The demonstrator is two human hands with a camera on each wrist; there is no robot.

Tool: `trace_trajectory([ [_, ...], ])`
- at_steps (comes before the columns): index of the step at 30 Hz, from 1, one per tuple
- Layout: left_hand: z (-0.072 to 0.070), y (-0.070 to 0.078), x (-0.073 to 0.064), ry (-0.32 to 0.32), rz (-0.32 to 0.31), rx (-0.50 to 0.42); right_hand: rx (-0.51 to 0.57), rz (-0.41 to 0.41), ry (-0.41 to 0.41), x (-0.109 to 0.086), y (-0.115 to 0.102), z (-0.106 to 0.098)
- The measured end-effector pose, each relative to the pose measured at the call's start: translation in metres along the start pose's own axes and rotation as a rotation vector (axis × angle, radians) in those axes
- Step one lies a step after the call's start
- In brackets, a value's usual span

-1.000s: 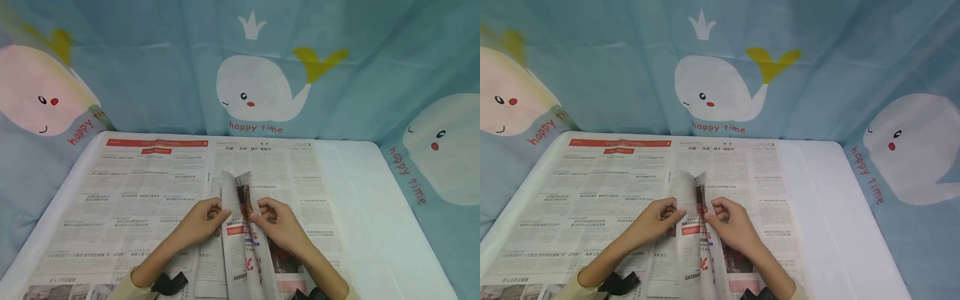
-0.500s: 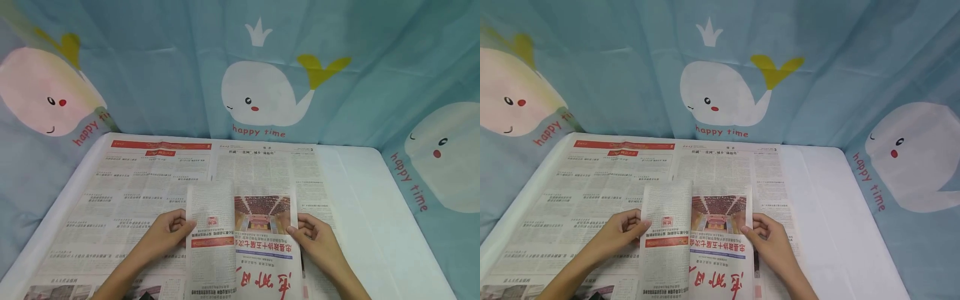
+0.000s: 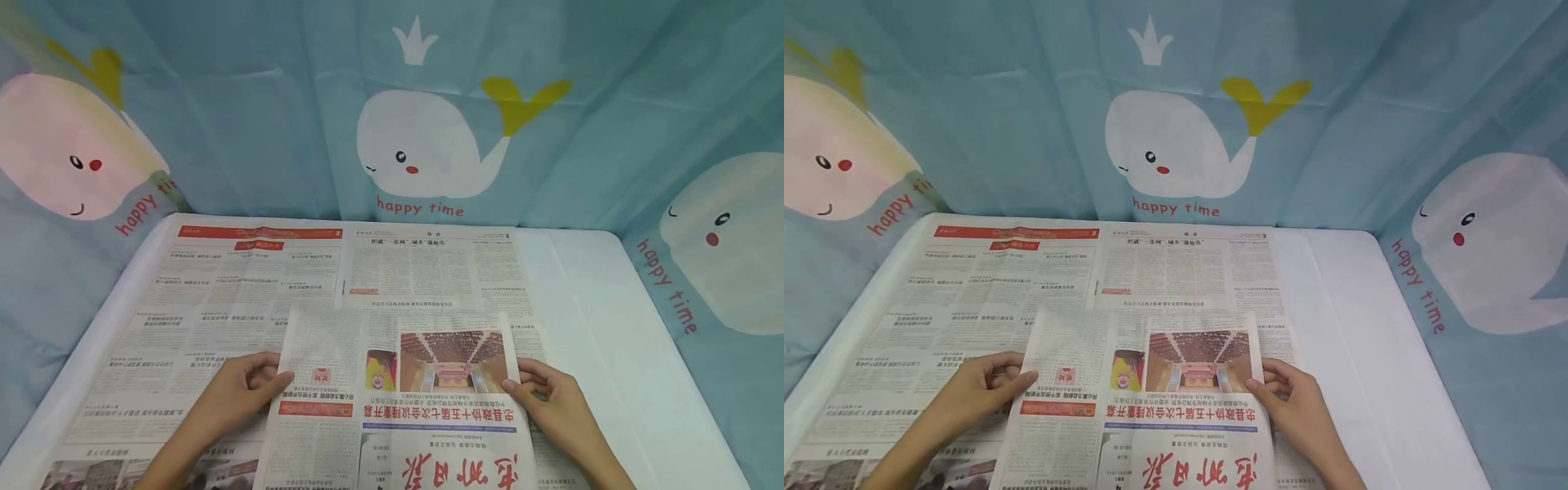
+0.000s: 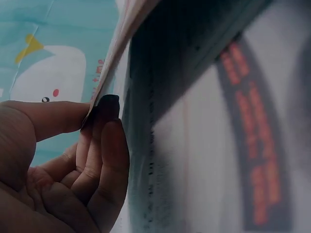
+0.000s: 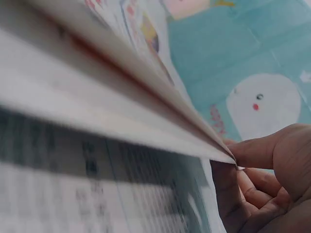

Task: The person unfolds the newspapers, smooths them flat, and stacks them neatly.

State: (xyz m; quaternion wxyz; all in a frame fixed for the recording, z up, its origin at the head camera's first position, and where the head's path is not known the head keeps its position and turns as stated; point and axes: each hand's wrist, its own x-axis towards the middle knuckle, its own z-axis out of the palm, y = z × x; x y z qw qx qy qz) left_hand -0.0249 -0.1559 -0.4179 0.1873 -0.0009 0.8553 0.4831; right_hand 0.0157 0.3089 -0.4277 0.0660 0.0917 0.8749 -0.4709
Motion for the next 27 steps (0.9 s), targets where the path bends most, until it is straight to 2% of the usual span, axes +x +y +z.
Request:
trace_trajectory([
  [3,0.002,-0.004,0.000,0.002,0.011,0.018,-0.008,0.014,0.016,-0.004,0.005,-0.005],
  [6,0.006,-0.007,0.000,-0.006,0.033,-0.007,-0.014,0.049,0.025,-0.008,0.011,-0.008],
  [8,0.009,-0.006,-0.003,-0.011,0.052,-0.019,-0.035,0.073,0.030,-0.010,0.014,-0.010],
  [11,0.015,0.001,-0.009,-0.009,0.036,-0.013,-0.076,0.095,0.036,-0.014,0.021,-0.014],
  [15,0.023,0.010,-0.016,0.017,-0.006,0.025,-0.105,0.101,0.054,-0.019,0.029,-0.020],
  [21,0.033,0.012,-0.023,0.085,0.000,0.104,-0.124,0.109,0.064,-0.023,0.036,-0.024],
  [27,0.037,0.008,-0.028,0.143,0.026,0.158,-0.150,0.178,0.085,-0.026,0.034,-0.022],
])
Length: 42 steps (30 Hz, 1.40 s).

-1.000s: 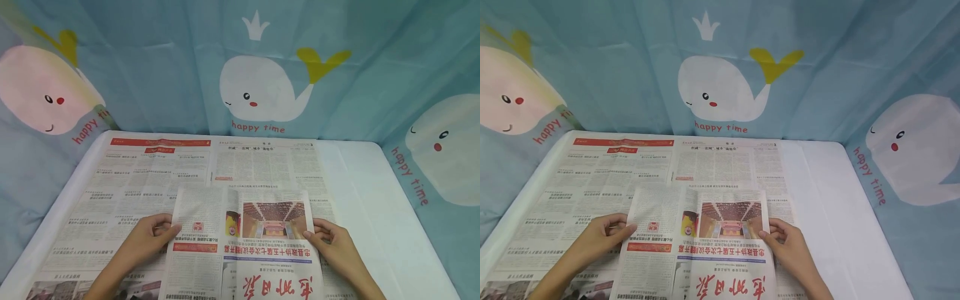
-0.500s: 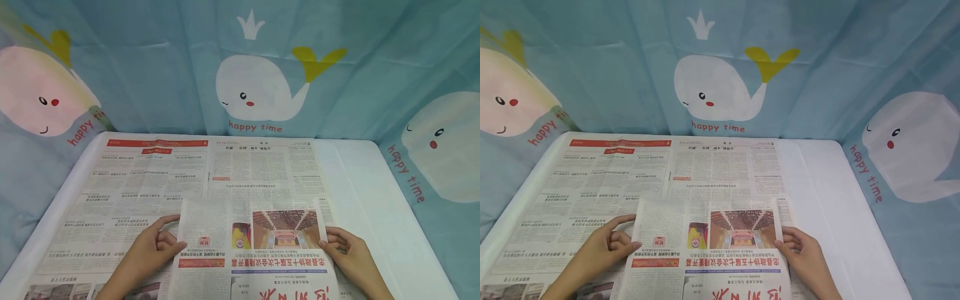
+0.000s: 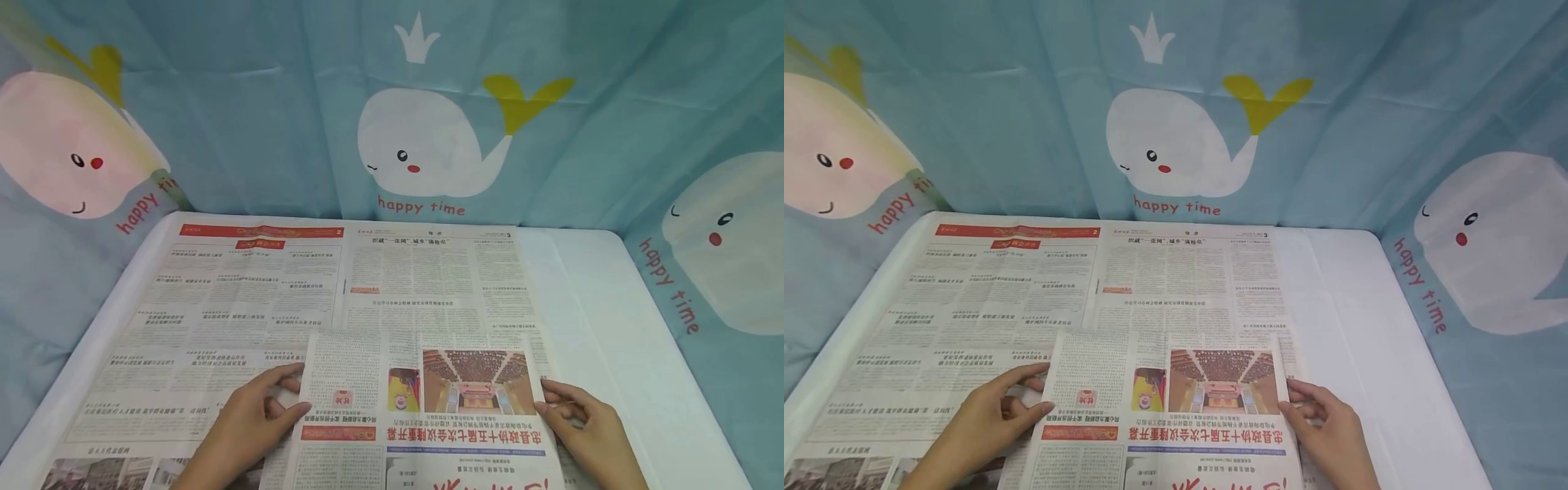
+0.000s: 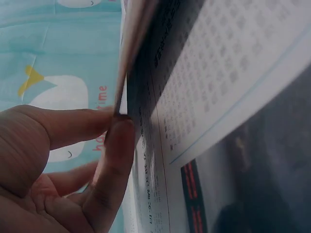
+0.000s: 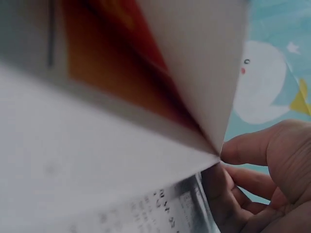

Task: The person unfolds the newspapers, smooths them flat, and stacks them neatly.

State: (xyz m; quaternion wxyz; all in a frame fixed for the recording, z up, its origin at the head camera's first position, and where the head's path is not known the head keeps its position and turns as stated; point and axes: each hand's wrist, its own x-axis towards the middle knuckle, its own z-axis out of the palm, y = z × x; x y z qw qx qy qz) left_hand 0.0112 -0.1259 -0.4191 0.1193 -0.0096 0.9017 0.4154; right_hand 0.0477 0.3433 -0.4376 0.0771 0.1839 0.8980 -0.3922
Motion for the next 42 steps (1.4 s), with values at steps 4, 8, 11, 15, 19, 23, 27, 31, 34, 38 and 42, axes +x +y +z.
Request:
trace_trajectory([
  [4,0.002,0.000,-0.002,0.027,0.029,0.017,-0.039,-0.037,0.034,-0.005,-0.001,0.002],
  [8,0.003,0.000,-0.003,0.023,0.040,0.047,-0.091,-0.124,0.090,-0.011,-0.001,0.009],
  [11,0.003,0.001,-0.003,0.000,0.031,0.050,-0.122,-0.168,0.113,-0.014,-0.002,0.012],
  [15,0.003,0.001,-0.004,-0.018,0.029,0.036,-0.105,-0.160,0.083,-0.016,-0.003,0.011],
  [19,0.003,-0.001,-0.004,0.002,0.081,0.026,-0.078,-0.098,0.035,-0.015,-0.004,0.008],
  [23,0.004,-0.004,-0.005,0.030,0.215,0.058,-0.057,-0.053,-0.001,-0.012,-0.004,0.006],
  [27,0.001,-0.006,-0.005,-0.041,0.284,0.067,-0.017,-0.066,-0.008,-0.011,-0.003,0.004],
  [31,-0.002,-0.004,-0.001,-0.068,0.238,0.117,0.062,-0.085,-0.027,-0.011,0.001,0.003],
  [34,-0.002,-0.002,0.001,0.017,0.214,0.245,0.106,-0.101,-0.045,-0.012,0.004,0.004],
  [38,-0.003,-0.005,0.003,0.086,0.263,0.290,0.115,-0.126,-0.052,-0.012,0.008,0.006],
  [42,-0.007,-0.012,0.006,0.049,0.315,0.156,0.104,-0.161,-0.044,-0.011,0.011,0.007],
])
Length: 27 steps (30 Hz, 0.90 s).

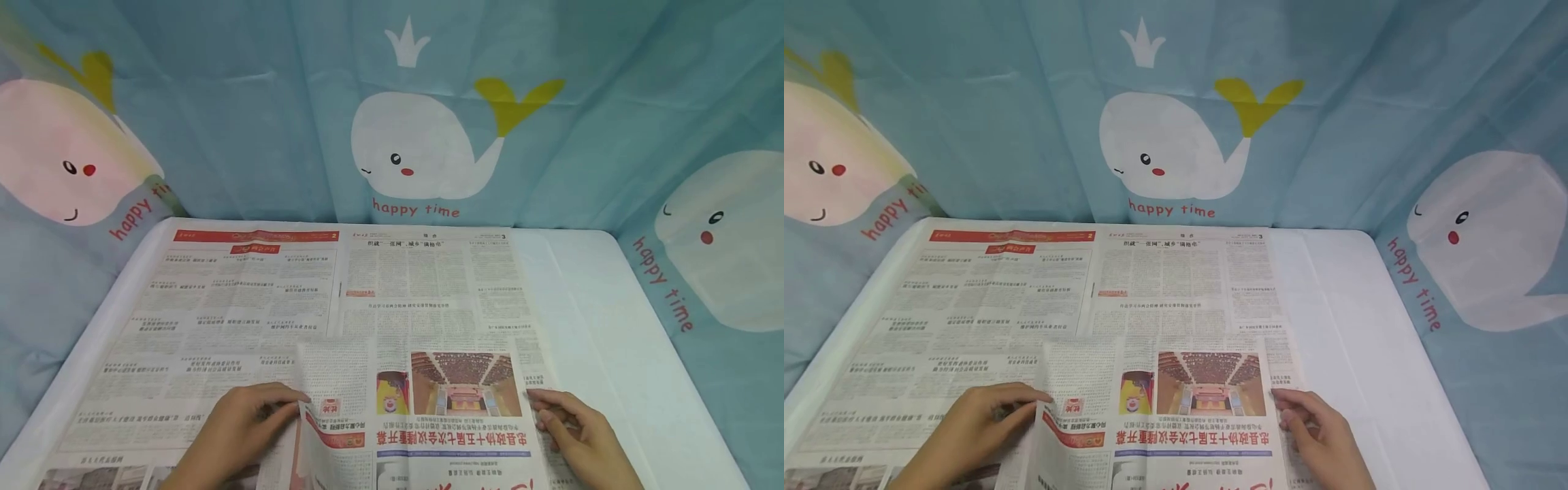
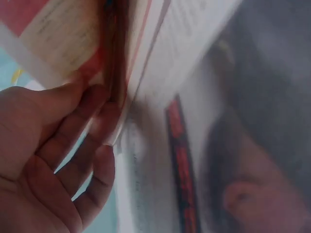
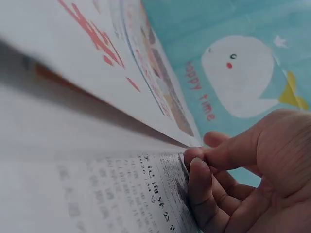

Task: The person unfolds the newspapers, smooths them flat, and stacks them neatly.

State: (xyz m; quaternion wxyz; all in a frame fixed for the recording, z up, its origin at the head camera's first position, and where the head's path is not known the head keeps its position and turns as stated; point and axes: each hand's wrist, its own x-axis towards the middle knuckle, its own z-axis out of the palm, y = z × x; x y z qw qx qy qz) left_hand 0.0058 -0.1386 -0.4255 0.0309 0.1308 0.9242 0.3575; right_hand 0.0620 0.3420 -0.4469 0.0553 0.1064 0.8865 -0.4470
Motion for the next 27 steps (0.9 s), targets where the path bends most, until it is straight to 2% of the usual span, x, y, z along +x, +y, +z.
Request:
trace_trajectory([
  [4,-0.004,-0.006,0.001,-0.029,-0.025,-0.125,-0.018,-0.118,0.009,0.001,0.003,0.000],
  [10,-0.011,-0.007,0.004,-0.114,-0.085,-0.300,-0.001,-0.473,-0.027,0.004,0.005,-0.001],
  [13,-0.013,-0.007,0.005,-0.136,-0.113,-0.331,0.012,-0.588,-0.014,0.006,0.003,0.000],
  [17,-0.014,-0.007,0.005,-0.127,-0.146,-0.314,-0.009,-0.653,0.098,0.007,0.001,0.002],
  [19,-0.015,-0.008,0.004,-0.133,-0.136,-0.329,-0.022,-0.670,0.141,0.007,0.000,0.001],
  [23,-0.019,-0.011,0.002,-0.187,-0.101,-0.410,-0.032,-0.690,0.131,0.007,-0.001,-0.004],
  [27,-0.024,-0.014,0.001,-0.246,-0.086,-0.486,0.023,-0.644,0.066,0.006,-0.007,-0.012],
])
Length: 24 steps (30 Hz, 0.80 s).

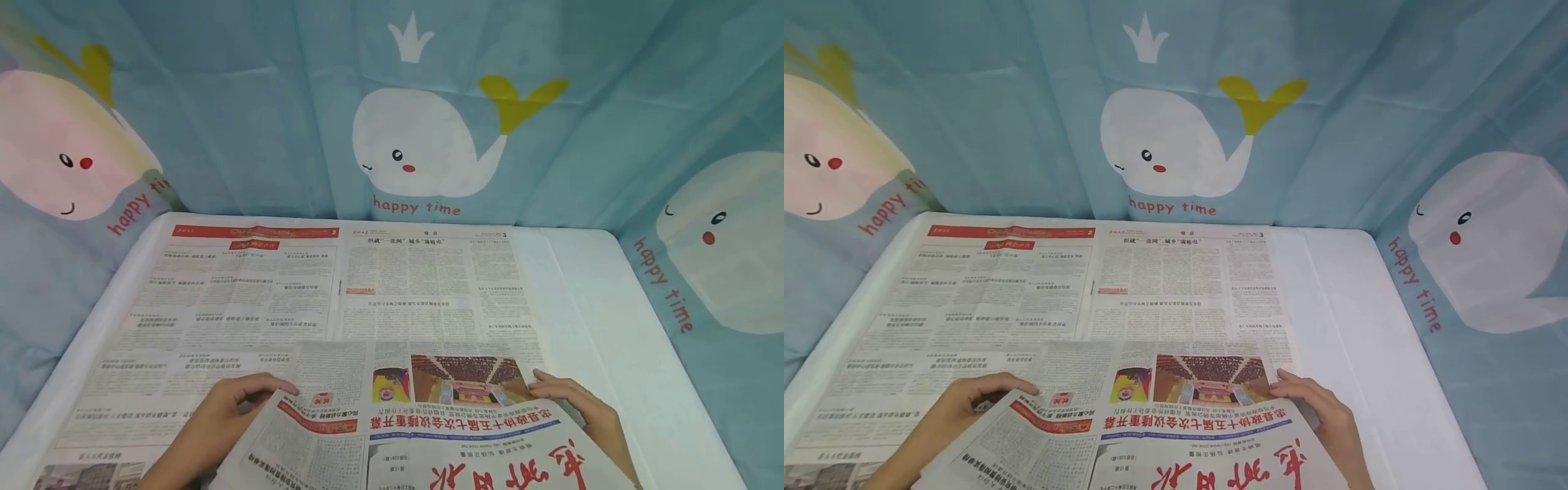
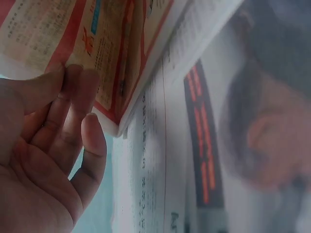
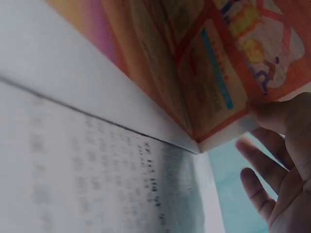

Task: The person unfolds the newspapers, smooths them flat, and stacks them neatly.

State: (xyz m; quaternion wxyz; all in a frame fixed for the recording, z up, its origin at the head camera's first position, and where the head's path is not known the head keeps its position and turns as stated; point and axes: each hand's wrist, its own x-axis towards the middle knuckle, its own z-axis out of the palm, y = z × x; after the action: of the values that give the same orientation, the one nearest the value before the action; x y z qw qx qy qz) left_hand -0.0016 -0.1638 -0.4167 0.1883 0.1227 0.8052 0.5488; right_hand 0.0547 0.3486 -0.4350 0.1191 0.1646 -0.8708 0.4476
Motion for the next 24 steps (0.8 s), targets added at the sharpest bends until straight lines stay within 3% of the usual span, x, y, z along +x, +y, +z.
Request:
trace_trajectory([
  [2,-0.002,-0.001,-0.001,-0.010,0.042,-0.004,0.076,0.008,-0.014,0.002,-0.002,-0.003],
  [5,-0.003,-0.006,-0.001,0.016,0.217,0.047,0.252,-0.053,-0.017,0.004,0.004,-0.007],
  [7,-0.004,-0.009,-0.001,0.043,0.344,0.084,0.313,-0.105,-0.006,0.006,0.009,-0.008],
  [9,-0.005,-0.011,0.001,0.062,0.447,0.113,0.298,-0.103,-0.005,0.008,0.011,-0.012],
  [11,-0.007,-0.008,0.002,0.070,0.483,0.139,0.221,-0.067,0.002,0.011,0.009,-0.016],
  [14,-0.008,0.001,0.004,0.094,0.477,0.167,0.095,0.013,-0.003,0.017,0.002,-0.021],
  [17,-0.007,0.014,0.011,0.176,0.348,0.240,0.001,0.073,0.029,0.024,-0.002,-0.021],
  [20,-0.006,0.025,0.021,0.276,0.176,0.338,-0.128,0.128,0.078,0.033,-0.004,-0.020],
  [24,-0.004,0.032,0.033,0.365,0.137,0.428,-0.238,0.191,0.112,0.044,-0.007,-0.017],
])
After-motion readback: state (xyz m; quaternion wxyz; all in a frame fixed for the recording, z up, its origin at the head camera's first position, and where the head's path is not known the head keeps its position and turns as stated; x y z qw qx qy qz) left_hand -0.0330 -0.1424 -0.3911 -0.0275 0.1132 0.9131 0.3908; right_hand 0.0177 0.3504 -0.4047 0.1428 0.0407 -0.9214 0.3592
